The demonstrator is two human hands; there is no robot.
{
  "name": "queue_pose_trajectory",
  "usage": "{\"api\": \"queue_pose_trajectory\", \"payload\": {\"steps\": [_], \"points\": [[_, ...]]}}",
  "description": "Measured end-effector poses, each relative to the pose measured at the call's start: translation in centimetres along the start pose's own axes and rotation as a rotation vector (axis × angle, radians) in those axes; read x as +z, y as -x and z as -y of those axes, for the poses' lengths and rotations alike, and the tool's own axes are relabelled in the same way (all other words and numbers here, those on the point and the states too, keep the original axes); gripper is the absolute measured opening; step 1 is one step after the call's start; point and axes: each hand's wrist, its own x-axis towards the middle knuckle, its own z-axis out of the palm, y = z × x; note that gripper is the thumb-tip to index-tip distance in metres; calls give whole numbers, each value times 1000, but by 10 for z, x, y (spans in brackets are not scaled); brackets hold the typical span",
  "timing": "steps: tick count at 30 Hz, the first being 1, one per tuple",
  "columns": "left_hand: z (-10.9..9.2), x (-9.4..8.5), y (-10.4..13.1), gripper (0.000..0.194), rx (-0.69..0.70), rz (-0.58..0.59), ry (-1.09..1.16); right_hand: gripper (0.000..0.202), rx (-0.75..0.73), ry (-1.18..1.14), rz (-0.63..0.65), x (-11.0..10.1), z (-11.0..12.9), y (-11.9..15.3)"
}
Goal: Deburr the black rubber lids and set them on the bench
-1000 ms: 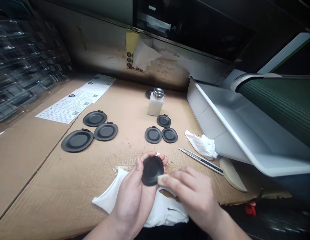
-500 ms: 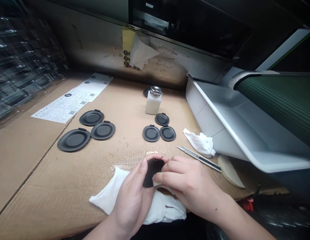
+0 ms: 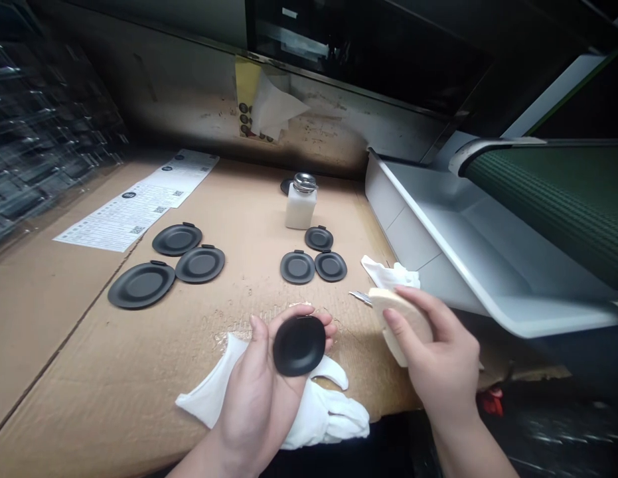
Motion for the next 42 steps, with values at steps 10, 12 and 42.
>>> {"api": "queue_pose_trajectory", "payload": {"steps": [10,12,42], "points": [[1,-2,-1,46,-20,-24,20,25,-465,-95,157,40,54,27],[2,-1,-1,41,13,-60,2,20,-460,-31,121,51,60,27],[0,1,1,54,-39,-11,-27,23,-662,-117,328,43,57,22]]}}
